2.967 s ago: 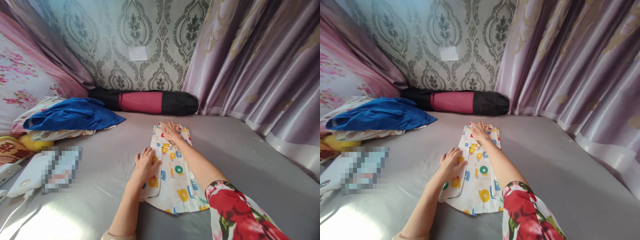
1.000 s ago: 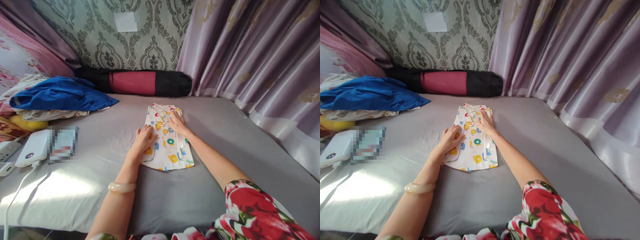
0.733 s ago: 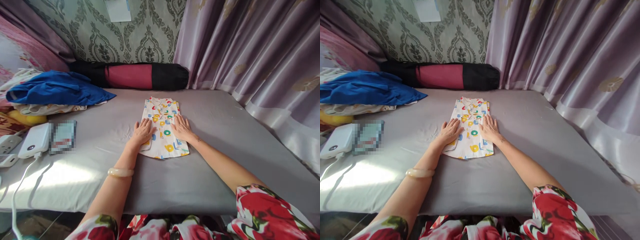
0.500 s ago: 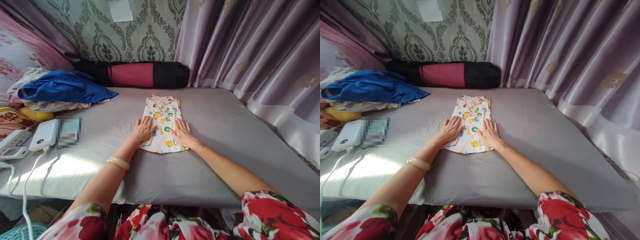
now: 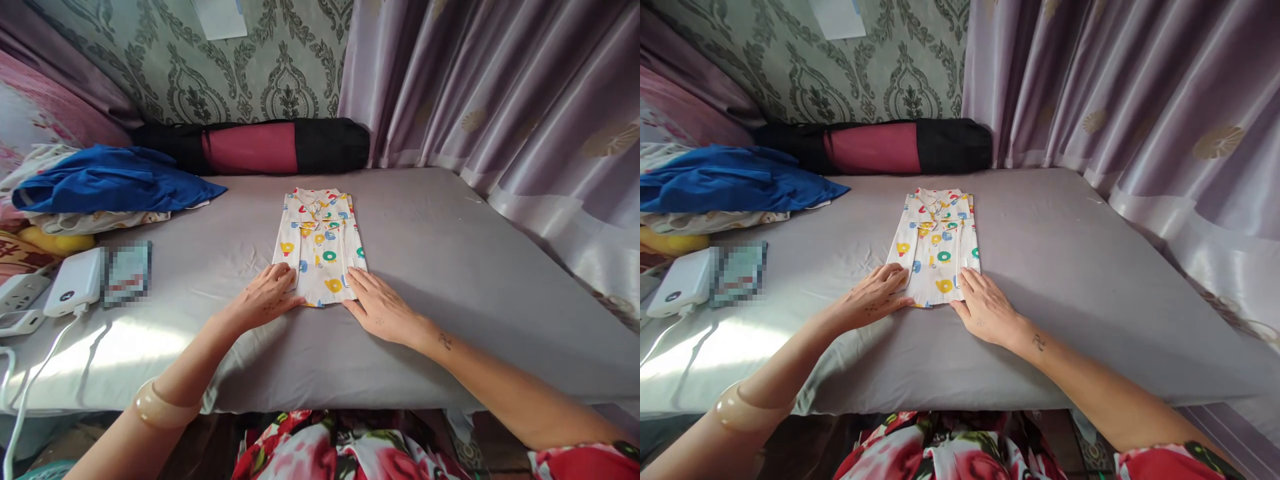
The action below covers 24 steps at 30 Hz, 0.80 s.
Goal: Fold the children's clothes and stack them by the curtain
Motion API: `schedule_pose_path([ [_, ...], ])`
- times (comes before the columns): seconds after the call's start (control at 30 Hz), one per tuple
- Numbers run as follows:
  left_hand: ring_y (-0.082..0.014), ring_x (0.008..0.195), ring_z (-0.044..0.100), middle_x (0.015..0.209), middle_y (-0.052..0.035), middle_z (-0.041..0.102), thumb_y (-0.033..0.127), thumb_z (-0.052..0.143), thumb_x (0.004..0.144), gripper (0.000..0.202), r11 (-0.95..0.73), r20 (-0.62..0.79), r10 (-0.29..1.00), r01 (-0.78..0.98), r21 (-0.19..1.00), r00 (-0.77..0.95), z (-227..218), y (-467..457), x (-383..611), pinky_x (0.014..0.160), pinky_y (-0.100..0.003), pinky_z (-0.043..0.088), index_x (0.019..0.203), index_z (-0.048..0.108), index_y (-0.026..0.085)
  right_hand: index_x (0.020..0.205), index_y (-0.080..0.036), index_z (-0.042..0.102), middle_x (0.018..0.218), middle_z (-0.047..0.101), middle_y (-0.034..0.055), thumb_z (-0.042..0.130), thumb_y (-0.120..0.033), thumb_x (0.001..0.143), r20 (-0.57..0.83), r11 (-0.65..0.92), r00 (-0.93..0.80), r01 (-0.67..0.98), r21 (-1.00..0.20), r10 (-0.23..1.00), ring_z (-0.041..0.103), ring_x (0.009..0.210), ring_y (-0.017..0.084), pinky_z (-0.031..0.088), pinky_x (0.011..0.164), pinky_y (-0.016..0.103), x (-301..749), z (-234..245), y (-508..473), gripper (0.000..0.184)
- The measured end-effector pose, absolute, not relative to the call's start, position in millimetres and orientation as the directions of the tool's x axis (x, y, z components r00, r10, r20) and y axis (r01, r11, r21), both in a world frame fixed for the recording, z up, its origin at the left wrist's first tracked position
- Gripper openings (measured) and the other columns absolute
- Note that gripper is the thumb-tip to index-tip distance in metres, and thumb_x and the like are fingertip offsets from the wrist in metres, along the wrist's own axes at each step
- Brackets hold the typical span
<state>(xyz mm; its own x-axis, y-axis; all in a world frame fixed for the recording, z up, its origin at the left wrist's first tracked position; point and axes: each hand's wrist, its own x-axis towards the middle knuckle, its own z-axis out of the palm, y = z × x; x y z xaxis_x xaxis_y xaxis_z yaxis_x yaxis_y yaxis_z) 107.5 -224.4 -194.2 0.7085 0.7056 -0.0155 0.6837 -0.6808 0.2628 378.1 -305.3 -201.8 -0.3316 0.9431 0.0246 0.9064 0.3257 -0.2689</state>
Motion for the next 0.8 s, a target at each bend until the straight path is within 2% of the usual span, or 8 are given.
schedule_pose_path([
  [0.07, -0.0252, 0.11, 0.054, 0.121, -0.0113, 0.054, 0.058, 0.041, 0.093, 0.044, -0.688, -0.039, 0.689, 0.67, 0.278, 0.724, -187, -225, 102, 0.095, -0.041, 0.047, 0.114, 0.056, 0.022, 0.137, -0.017, 0.051, 0.144, 0.048, 0.0138, 0.038, -0.035, 0.098, 0.081, 0.391, -0.385, 0.87, -0.301, 0.919, 0.044, 0.133, 0.028, 0.039, 0.11, 0.047, 386, -196, -305, 0.044],
  [0.13, -0.0239, 0.109, 0.055, 0.118, -0.0101, 0.055, 0.049, 0.043, 0.095, 0.034, -0.71, -0.054, 0.652, 0.633, 0.308, 0.757, -182, -224, 96, 0.093, -0.038, 0.049, 0.113, 0.056, 0.022, 0.126, -0.018, 0.058, 0.134, 0.056, 0.0134, 0.041, -0.028, 0.098, 0.105, 0.448, -0.438, 0.838, -0.311, 0.893, 0.054, 0.122, 0.027, 0.048, 0.102, 0.046, 394, -191, -303, 0.035],
  [0.23, -0.0213, 0.115, 0.054, 0.12, -0.0092, 0.055, 0.026, 0.045, 0.094, 0.025, -0.754, -0.04, 0.57, 0.542, 0.372, 0.821, -181, -221, 86, 0.096, -0.035, 0.048, 0.116, 0.054, 0.021, 0.119, -0.02, 0.062, 0.127, 0.06, 0.0122, 0.041, -0.02, 0.097, 0.107, 0.519, -0.511, 0.806, -0.284, 0.853, 0.058, 0.116, 0.026, 0.053, 0.096, 0.043, 404, -187, -299, 0.03],
  [0.3, -0.02, 0.118, 0.053, 0.124, -0.0088, 0.054, 0.011, 0.045, 0.086, 0.037, -0.77, -0.026, 0.532, 0.497, 0.399, 0.846, -180, -220, 81, 0.098, -0.033, 0.047, 0.12, 0.052, 0.021, 0.122, -0.019, 0.06, 0.129, 0.059, 0.012, 0.038, -0.013, 0.095, 0.111, 0.554, -0.546, 0.789, -0.267, 0.831, 0.057, 0.118, 0.025, 0.053, 0.096, 0.041, 410, -187, -298, 0.036],
  [0.4, -0.019, 0.122, 0.05, 0.126, -0.0075, 0.054, -0.001, 0.041, 0.073, 0.055, -0.774, -0.04, 0.52, 0.49, 0.401, 0.853, -176, -220, 80, 0.1, -0.033, 0.046, 0.122, 0.051, 0.022, 0.129, -0.018, 0.056, 0.134, 0.055, 0.0121, 0.034, -0.003, 0.088, 0.099, 0.578, -0.575, 0.769, -0.272, 0.812, 0.054, 0.122, 0.024, 0.051, 0.099, 0.041, 416, -190, -296, 0.049],
  [0.53, -0.0204, 0.127, 0.047, 0.133, -0.0069, 0.053, -0.005, 0.039, 0.066, 0.06, -0.781, -0.035, 0.536, 0.512, 0.357, 0.843, -175, -219, 83, 0.1, -0.034, 0.047, 0.119, 0.052, 0.022, 0.134, -0.018, 0.052, 0.139, 0.051, 0.0111, 0.033, 0.002, 0.08, 0.06, 0.573, -0.584, 0.765, -0.294, 0.81, 0.049, 0.127, 0.023, 0.048, 0.103, 0.042, 420, -190, -292, 0.061],
  [0.7, -0.0224, 0.123, 0.053, 0.133, -0.0087, 0.058, -0.001, 0.038, 0.075, 0.051, -0.78, 0.011, 0.586, 0.56, 0.281, 0.81, -187, -213, 83, 0.103, -0.041, 0.045, 0.117, 0.057, 0.02, 0.133, -0.014, 0.053, 0.14, 0.05, 0.0134, 0.033, 0.0, 0.081, 0.123, 0.557, -0.546, 0.78, -0.284, 0.828, 0.046, 0.13, 0.024, 0.045, 0.107, 0.041, 422, -199, -284, 0.058],
  [0.8, -0.0237, 0.122, 0.054, 0.132, -0.0094, 0.059, 0.003, 0.04, 0.079, 0.047, -0.764, 0.045, 0.613, 0.578, 0.287, 0.789, -195, -207, 79, 0.102, -0.043, 0.045, 0.119, 0.058, 0.02, 0.135, -0.013, 0.052, 0.139, 0.052, 0.0133, 0.035, -0.001, 0.08, 0.165, 0.535, -0.509, 0.791, -0.297, 0.845, 0.048, 0.129, 0.024, 0.043, 0.108, 0.043, 423, -206, -279, 0.059],
])
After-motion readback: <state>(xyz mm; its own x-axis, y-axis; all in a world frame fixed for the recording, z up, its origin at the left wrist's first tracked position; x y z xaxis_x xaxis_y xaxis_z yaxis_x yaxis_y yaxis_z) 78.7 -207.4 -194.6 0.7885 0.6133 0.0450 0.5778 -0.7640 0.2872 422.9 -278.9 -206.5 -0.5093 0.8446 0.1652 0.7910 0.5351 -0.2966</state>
